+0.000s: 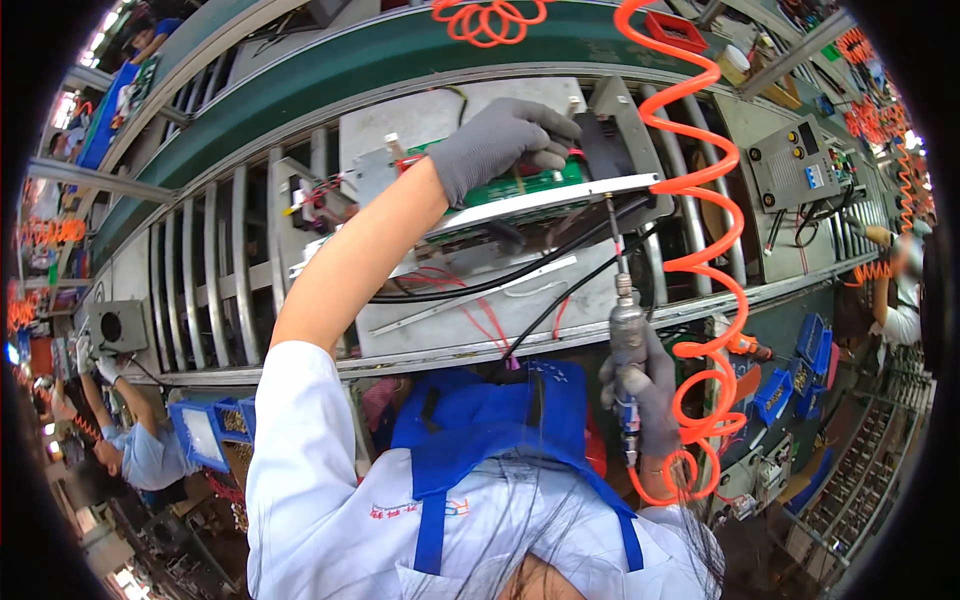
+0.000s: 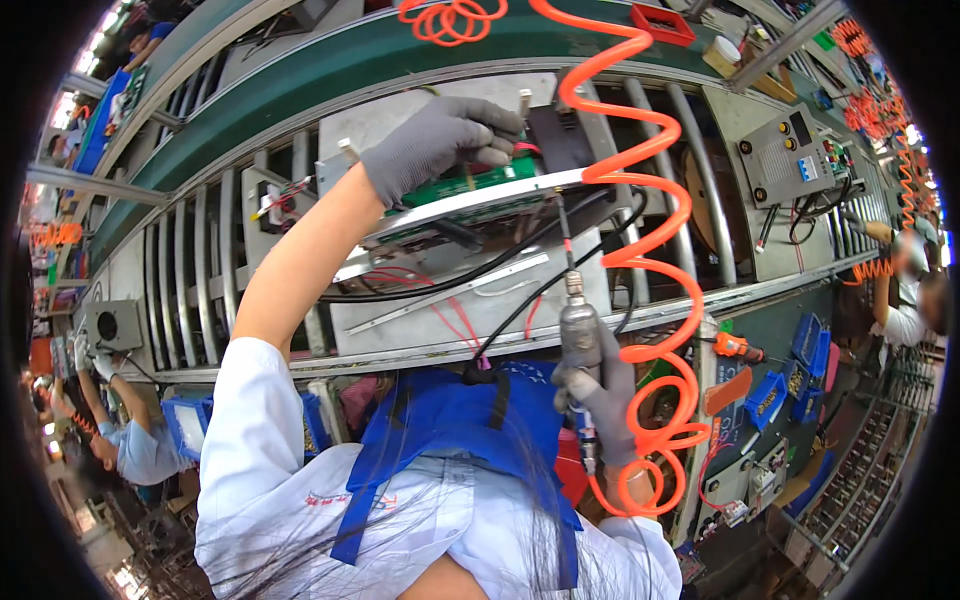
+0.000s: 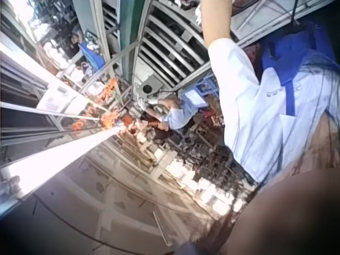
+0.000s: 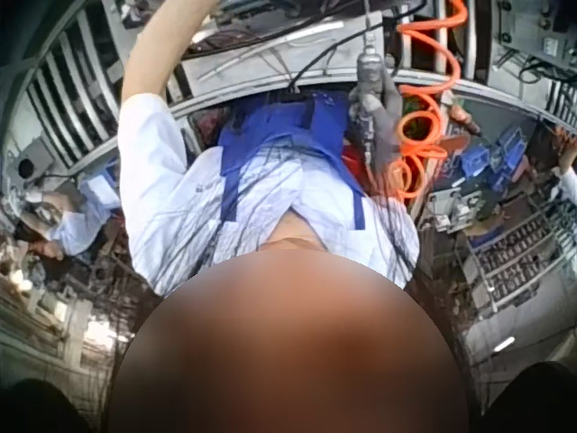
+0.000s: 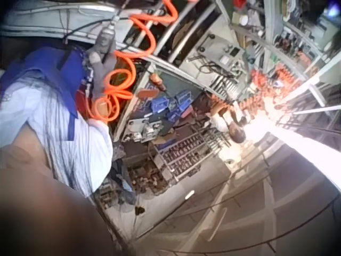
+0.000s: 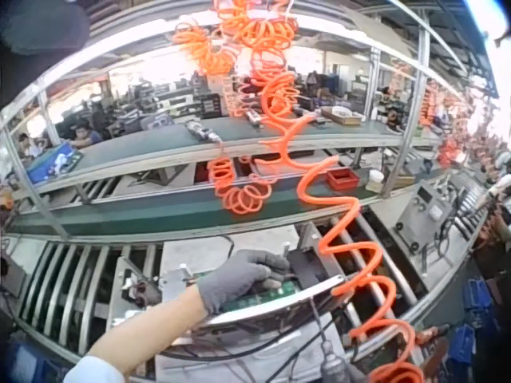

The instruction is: The person assembles an electronic device on a factory assembly line. They connect wires to a green circuit board, secure a metal casing using a pneumatic screwdriver, and organize components within the unit. The person handles various wires, screws, and electronic parts throughout the process.

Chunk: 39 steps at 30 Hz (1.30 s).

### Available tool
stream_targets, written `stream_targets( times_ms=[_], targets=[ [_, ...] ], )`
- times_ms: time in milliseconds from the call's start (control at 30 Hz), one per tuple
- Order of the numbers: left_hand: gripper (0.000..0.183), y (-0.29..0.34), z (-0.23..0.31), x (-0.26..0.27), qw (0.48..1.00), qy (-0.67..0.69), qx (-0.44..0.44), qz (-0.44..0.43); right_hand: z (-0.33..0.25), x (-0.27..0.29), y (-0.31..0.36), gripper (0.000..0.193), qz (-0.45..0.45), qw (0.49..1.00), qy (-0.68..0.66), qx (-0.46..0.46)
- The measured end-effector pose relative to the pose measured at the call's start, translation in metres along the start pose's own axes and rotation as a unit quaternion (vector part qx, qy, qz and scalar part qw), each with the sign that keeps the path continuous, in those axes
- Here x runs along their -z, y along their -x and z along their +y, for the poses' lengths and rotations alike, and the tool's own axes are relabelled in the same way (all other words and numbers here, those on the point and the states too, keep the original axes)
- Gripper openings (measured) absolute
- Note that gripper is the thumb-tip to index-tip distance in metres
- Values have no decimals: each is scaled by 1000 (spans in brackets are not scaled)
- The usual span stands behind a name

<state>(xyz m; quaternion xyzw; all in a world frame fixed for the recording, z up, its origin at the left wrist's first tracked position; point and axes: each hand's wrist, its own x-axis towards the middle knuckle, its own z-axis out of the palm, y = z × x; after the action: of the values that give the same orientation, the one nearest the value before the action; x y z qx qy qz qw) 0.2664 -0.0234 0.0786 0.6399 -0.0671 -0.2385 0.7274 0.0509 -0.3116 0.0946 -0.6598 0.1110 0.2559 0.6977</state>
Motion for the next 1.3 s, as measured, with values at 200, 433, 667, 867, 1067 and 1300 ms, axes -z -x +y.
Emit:
stream_targets(
  times_ms=[200, 433, 667, 867, 1067, 1300],
  targets=[
    [34, 83, 37, 43, 998, -45, -14, 34, 29, -41, 22, 84, -116, 993, -2, -21],
    [24, 155, 15, 79, 949, -307, -77, 3, 42, -119, 25, 86, -157, 986, 63, -11],
    [22, 158, -9, 86, 945, -316, -79, -11, 45, -152, 30, 81, -116, 993, 37, -3],
    [26, 155, -15, 84, 903, -406, -140, -20, 43, -165, 35, 82, -89, 996, 27, -11],
    [22, 162, -24, 95, 896, -422, -140, 6, 47, -165, 33, 82, -75, 997, 20, 9],
    [21, 176, -10, 99, 917, -385, -104, -8, 45, -175, 44, 85, -116, 993, 14, -19]
  ],
)
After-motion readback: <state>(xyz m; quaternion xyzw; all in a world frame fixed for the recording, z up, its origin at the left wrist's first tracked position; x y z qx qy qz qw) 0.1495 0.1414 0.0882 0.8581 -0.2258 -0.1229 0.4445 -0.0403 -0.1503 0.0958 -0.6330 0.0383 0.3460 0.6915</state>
